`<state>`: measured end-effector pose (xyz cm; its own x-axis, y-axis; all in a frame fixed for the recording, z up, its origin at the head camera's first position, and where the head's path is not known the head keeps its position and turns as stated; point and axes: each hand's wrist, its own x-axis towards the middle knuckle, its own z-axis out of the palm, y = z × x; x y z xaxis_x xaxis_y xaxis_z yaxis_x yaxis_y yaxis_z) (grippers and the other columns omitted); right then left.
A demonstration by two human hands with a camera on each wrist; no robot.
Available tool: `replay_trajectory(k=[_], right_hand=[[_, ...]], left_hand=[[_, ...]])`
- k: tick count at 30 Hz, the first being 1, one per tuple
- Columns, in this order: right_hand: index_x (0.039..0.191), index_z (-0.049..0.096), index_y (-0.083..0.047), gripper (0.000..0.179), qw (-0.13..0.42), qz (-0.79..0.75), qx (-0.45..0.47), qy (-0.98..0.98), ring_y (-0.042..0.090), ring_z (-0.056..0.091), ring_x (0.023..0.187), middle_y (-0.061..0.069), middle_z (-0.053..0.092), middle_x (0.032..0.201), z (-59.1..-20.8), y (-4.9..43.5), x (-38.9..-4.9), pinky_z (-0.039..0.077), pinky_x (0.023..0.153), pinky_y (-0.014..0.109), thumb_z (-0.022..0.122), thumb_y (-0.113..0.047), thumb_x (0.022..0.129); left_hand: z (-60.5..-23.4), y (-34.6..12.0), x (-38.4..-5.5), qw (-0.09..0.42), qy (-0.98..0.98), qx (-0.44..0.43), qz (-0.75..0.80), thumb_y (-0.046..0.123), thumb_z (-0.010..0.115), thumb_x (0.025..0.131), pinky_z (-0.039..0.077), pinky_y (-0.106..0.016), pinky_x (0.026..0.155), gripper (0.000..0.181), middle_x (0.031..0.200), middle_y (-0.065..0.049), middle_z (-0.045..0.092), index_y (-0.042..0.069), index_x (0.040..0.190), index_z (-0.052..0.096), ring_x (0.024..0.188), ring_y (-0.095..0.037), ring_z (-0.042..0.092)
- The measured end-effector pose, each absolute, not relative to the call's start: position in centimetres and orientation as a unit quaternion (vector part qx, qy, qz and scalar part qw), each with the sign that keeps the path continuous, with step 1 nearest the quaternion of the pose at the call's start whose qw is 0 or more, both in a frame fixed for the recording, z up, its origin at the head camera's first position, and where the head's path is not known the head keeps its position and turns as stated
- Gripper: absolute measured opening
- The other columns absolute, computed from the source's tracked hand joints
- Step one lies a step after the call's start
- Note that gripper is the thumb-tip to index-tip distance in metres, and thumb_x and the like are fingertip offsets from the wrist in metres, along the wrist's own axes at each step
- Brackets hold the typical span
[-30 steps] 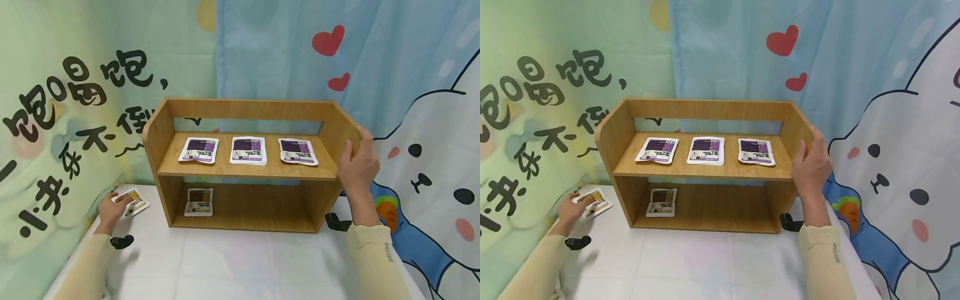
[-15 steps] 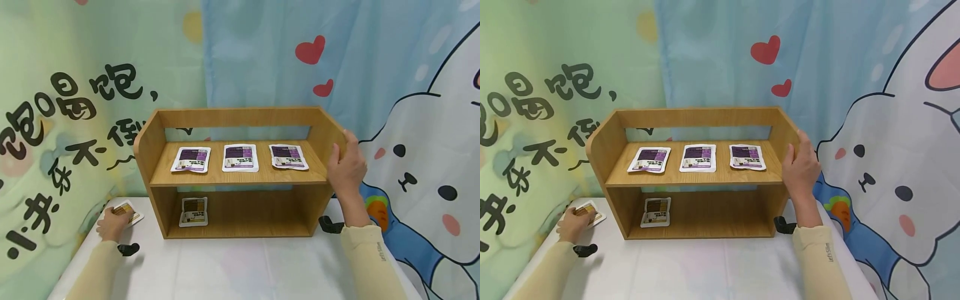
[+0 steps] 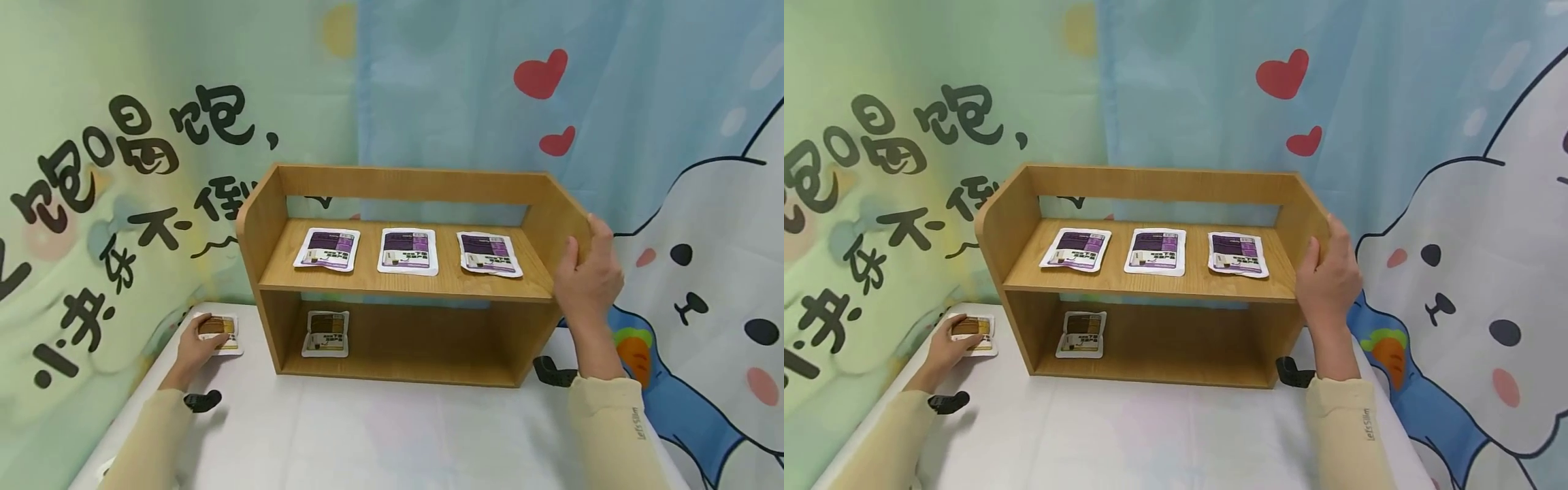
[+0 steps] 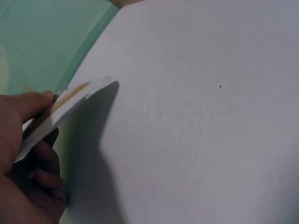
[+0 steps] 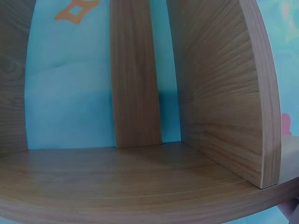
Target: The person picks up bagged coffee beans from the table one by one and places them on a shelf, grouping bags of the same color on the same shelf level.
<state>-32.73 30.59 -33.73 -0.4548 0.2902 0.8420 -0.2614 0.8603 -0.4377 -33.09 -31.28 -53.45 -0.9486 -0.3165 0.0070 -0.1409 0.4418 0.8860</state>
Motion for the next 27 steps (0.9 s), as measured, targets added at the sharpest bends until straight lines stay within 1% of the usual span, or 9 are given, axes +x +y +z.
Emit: replay_trajectory(k=[4, 8, 13, 15, 16, 20, 22, 24, 27], right_hand=[[0.138, 0.044, -0.018, 0.038, 0.523, 0.264, -0.012, -0.811, 0.045, 0.062, 0.096, 0.022, 0.061, 0.119, -33.3, 31.6, -32.1, 0.050, 0.078, 0.058, 0.048, -0.029, 0.102], [0.138, 0.043, -0.018, 0.038, 0.521, 0.262, -0.013, -0.812, 0.045, 0.061, 0.097, 0.022, 0.061, 0.120, -33.1, 32.0, -31.8, 0.049, 0.079, 0.058, 0.048, -0.028, 0.102], [0.140, 0.041, -0.017, 0.039, 0.504, 0.264, -0.015, -0.822, 0.044, 0.060, 0.097, 0.023, 0.060, 0.120, -33.5, 31.5, -31.9, 0.048, 0.079, 0.058, 0.047, -0.028, 0.103], [0.141, 0.041, -0.017, 0.040, 0.496, 0.266, -0.008, -0.826, 0.044, 0.060, 0.096, 0.024, 0.059, 0.119, -33.7, 31.1, -32.1, 0.048, 0.079, 0.058, 0.047, -0.028, 0.103], [0.141, 0.041, -0.017, 0.040, 0.494, 0.266, -0.004, -0.827, 0.044, 0.060, 0.096, 0.024, 0.059, 0.119, -33.8, 30.9, -32.3, 0.048, 0.079, 0.058, 0.047, -0.028, 0.103], [0.140, 0.041, -0.017, 0.039, 0.497, 0.267, -0.001, -0.825, 0.045, 0.061, 0.094, 0.025, 0.059, 0.117, -34.0, 30.6, -32.4, 0.050, 0.076, 0.058, 0.048, -0.027, 0.103], [0.140, 0.042, -0.017, 0.039, 0.504, 0.264, -0.001, -0.823, 0.045, 0.061, 0.094, 0.024, 0.060, 0.117, -33.9, 30.6, -32.4, 0.050, 0.076, 0.058, 0.048, -0.026, 0.103], [0.140, 0.042, -0.018, 0.039, 0.508, 0.263, -0.004, -0.820, 0.045, 0.061, 0.094, 0.024, 0.060, 0.117, -33.7, 30.8, -32.4, 0.050, 0.076, 0.059, 0.048, -0.026, 0.103], [0.140, 0.042, -0.018, 0.039, 0.506, 0.264, -0.007, -0.821, 0.044, 0.061, 0.096, 0.023, 0.060, 0.119, -33.7, 30.9, -32.4, 0.049, 0.077, 0.059, 0.047, -0.027, 0.103]], left_hand=[[-52.7, -30.5, -33.7, 0.098, -0.834, 0.106, -0.533, 0.008, 0.068, 0.087, 0.033, -0.046, 0.098, 0.068, 0.133, -0.031, 0.043, -0.003, 0.145, 0.034, 0.118, -0.040, 0.044], [-52.2, -30.0, -33.2, 0.125, -0.829, 0.088, -0.539, 0.007, 0.069, 0.086, 0.033, -0.045, 0.097, 0.067, 0.132, -0.030, 0.044, -0.004, 0.143, 0.035, 0.117, -0.039, 0.044], [-52.4, -30.1, -31.4, 0.141, -0.822, 0.078, -0.546, 0.007, 0.069, 0.088, 0.029, -0.047, 0.101, 0.065, 0.135, -0.029, 0.043, -0.003, 0.143, 0.036, 0.121, -0.038, 0.041], [-52.8, -30.1, -30.3, 0.147, -0.815, 0.081, -0.555, 0.005, 0.068, 0.088, 0.030, -0.043, 0.100, 0.060, 0.135, -0.027, 0.045, -0.002, 0.141, 0.040, 0.120, -0.036, 0.042], [-52.8, -30.0, -29.8, 0.149, -0.811, 0.082, -0.560, 0.005, 0.068, 0.089, 0.031, -0.039, 0.098, 0.058, 0.135, -0.026, 0.045, -0.002, 0.140, 0.042, 0.119, -0.035, 0.043], [-53.1, -29.4, -28.2, 0.138, -0.806, 0.088, -0.569, 0.007, 0.070, 0.088, 0.033, -0.031, 0.090, 0.054, 0.135, -0.023, 0.047, 0.000, 0.137, 0.047, 0.114, -0.030, 0.044], [-53.0, -28.9, -27.8, 0.128, -0.804, 0.086, -0.574, 0.008, 0.071, 0.088, 0.033, -0.031, 0.090, 0.058, 0.138, -0.023, 0.045, 0.002, 0.139, 0.046, 0.115, -0.030, 0.043], [-53.0, -28.4, -27.5, 0.119, -0.803, 0.082, -0.578, 0.009, 0.073, 0.086, 0.032, -0.035, 0.091, 0.062, 0.141, -0.023, 0.042, 0.004, 0.140, 0.044, 0.117, -0.031, 0.041], [-52.9, -27.8, -26.7, 0.111, -0.807, 0.075, -0.576, 0.007, 0.076, 0.082, 0.032, -0.036, 0.091, 0.067, 0.144, -0.022, 0.039, 0.004, 0.140, 0.043, 0.119, -0.033, 0.040]])
